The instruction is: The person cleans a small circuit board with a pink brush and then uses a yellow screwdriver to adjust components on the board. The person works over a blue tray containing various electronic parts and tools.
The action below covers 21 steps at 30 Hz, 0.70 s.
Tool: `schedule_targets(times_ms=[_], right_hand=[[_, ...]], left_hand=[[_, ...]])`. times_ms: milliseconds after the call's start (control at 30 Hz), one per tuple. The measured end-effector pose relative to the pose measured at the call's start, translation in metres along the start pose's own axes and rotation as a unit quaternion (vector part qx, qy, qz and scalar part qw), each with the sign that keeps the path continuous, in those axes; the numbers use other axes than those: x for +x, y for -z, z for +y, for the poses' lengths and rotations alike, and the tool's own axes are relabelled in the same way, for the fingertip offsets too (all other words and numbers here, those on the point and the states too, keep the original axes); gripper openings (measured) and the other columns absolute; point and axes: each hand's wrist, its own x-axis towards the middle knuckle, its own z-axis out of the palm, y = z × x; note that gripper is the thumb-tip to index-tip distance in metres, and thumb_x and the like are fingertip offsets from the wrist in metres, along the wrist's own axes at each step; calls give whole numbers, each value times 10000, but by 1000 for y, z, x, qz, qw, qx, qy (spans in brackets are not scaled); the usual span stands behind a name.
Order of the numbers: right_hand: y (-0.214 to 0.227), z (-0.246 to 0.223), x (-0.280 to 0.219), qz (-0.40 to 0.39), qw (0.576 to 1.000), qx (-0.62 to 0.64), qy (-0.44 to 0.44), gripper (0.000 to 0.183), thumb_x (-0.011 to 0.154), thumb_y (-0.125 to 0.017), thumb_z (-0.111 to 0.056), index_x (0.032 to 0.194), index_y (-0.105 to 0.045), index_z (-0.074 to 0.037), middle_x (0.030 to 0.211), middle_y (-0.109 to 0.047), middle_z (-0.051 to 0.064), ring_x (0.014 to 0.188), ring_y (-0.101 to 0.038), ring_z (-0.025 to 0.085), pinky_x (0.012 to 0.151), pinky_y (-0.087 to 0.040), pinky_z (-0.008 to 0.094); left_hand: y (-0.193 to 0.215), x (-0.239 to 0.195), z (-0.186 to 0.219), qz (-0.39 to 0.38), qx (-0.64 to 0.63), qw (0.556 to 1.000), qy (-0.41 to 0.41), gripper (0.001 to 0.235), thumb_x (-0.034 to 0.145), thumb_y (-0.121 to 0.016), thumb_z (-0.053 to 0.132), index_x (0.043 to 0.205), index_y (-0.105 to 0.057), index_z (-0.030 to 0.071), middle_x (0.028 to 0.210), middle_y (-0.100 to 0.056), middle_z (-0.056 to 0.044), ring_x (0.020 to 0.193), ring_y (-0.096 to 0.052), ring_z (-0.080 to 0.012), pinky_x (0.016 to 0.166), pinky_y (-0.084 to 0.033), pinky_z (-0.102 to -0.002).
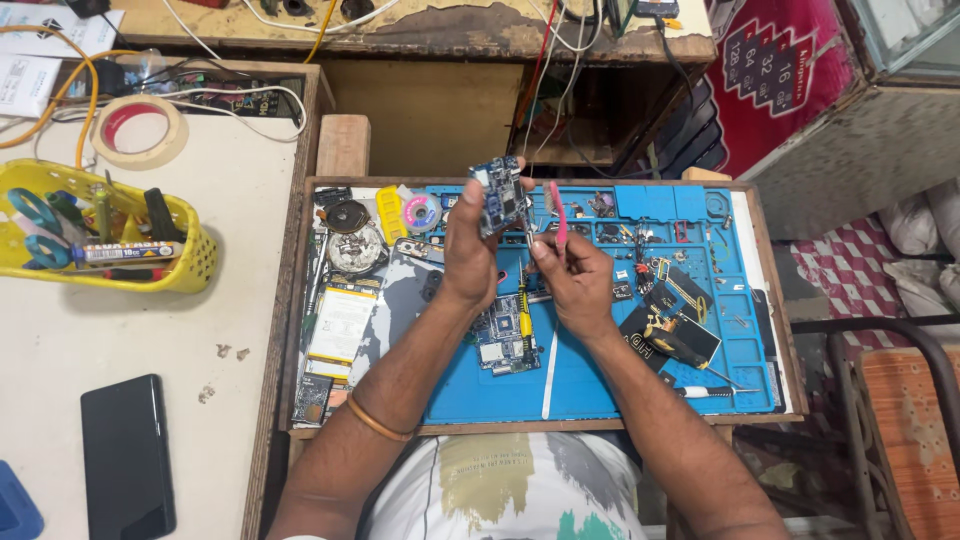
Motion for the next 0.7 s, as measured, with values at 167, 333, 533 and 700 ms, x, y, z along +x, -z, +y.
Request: schedule_targets(times_ms=[167,333,533,700], right_hand=[[6,14,-3,-39,996,-17,83,253,1044,-717,-227,1112,-696,16,917,-681,21,794,-617,47,690,-508,223],[4,15,-2,-4,1000,-23,-12,309,1108,-562,-272,1119,-699,4,806,-612,3,658,-508,44,560,-408,211],[-4,-10,-5,-14,998,-45,44,343,1110,-511,-197,1416,-574,-55,972,-611,7,736,-524,32,609,-436,189],[-8,-18,-7,19,992,-79,100,309,1101,-562,-140,1395,-506,-60,1082,-595,23,771,-552,38,540,-418,168]], left_hand=[[10,6,-4,6,-122,989,88,815,1044,-321,690,1366,-591,-8,1106,-714,-111,962,-691,-219,863,-579,-375],[14,9,-6,-29,-168,982,77,812,1079,-278,668,1394,-584,-16,1129,-709,-135,951,-688,-232,895,-592,-412],[18,11,-3,1,-219,974,55,779,1100,-279,643,1454,-530,-4,1326,-677,-154,1167,-670,-224,980,-569,-410],[17,9,3,-48,-245,967,56,872,1097,-237,729,1576,-447,32,1348,-663,-195,1162,-672,-239,947,-572,-400]])
